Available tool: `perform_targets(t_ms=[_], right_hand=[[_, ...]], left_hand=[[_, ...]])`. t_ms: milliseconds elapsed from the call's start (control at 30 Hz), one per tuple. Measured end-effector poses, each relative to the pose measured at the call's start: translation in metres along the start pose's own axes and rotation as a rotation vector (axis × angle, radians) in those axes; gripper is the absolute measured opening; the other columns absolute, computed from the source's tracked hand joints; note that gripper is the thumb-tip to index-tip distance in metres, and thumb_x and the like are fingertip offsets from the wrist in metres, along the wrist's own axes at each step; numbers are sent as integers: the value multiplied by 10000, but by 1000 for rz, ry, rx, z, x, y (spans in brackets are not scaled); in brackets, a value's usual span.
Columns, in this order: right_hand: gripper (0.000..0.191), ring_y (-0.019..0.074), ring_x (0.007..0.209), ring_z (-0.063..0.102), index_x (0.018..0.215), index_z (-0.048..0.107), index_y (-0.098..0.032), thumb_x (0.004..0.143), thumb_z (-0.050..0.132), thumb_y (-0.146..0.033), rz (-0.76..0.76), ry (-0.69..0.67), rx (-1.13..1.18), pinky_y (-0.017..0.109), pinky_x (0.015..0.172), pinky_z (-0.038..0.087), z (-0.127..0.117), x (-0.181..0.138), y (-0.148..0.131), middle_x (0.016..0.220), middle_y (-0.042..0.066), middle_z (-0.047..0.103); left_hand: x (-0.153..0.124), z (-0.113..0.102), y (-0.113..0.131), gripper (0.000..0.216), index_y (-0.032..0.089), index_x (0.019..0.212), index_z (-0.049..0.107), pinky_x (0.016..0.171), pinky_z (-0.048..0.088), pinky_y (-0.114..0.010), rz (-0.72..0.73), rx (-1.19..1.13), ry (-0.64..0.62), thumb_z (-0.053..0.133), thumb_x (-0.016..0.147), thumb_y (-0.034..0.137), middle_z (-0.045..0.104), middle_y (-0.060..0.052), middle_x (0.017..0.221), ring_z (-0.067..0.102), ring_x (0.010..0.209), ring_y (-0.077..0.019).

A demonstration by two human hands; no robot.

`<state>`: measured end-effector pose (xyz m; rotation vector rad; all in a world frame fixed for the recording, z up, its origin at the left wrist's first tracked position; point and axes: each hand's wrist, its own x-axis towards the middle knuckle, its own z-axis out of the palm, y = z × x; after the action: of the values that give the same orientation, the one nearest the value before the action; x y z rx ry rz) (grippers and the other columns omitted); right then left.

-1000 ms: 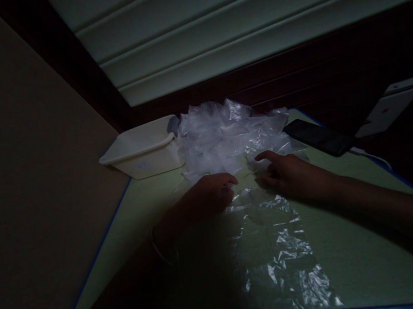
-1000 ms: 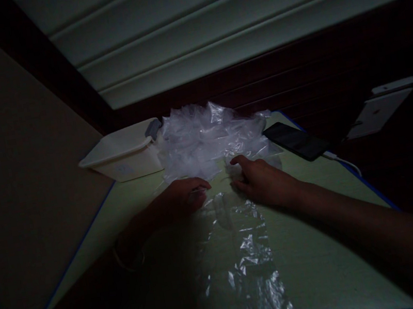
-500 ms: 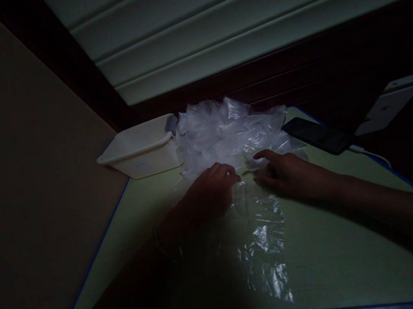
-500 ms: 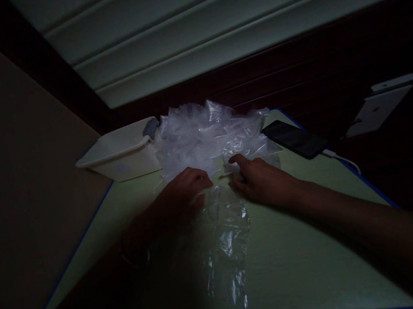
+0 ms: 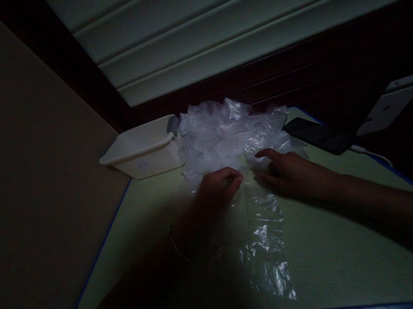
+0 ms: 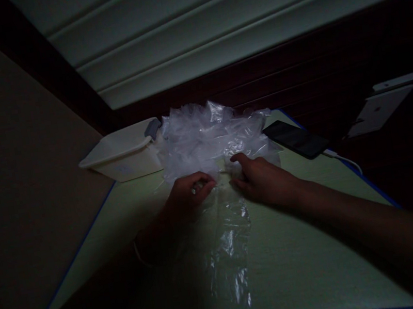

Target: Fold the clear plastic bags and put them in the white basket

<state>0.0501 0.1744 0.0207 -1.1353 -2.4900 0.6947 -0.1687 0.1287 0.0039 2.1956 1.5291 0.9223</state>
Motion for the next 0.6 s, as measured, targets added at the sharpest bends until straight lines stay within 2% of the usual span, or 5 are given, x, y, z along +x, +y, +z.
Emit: perform_targets(t_ms=[100,267,367,500,600], right_hand=[[536,225,605,616,1370,382,-131,897,501,-355,39,21,-88,292,541,367,-2,-1,-2,674,60,678],[580,227,534,582,1396,359,-136,900,497,-403,65,64,-230,288,487,296,-4,-6,-5,655,73,672],[531,226,534,589,1371,376,-148,914,466,-402,58,118,-318,282,471,278,-4,-8,-11,709,82,689],[358,201,599,619,1233,477,-148,926,445,-330,-85,145,-239,279,528,365,-6,-11,-18,770,70,694],[254,192,702,632,1083,553,-154,917,475,-331,-224,50,-134,285,609,429,-4,-13,-19,876,89,686]], left_hand=[[7,8,-7,162,166,965,652,721,505,-245,-81,26,37,558,891,275,696,-17,823,635,708,-131],[11,13,-9,410,114,1255,471,843,508,-326,45,302,101,569,860,162,589,-109,1127,594,981,-203],[7,7,-4,358,128,1221,476,808,517,-327,92,349,110,538,868,136,558,-111,1142,580,964,-199],[-1,-6,-3,124,159,1011,576,850,500,-327,252,266,-29,499,916,176,620,-59,965,583,916,-177],[-7,-14,-4,183,161,1049,591,885,485,-349,305,241,-155,559,907,272,629,-67,1007,565,976,-196]])
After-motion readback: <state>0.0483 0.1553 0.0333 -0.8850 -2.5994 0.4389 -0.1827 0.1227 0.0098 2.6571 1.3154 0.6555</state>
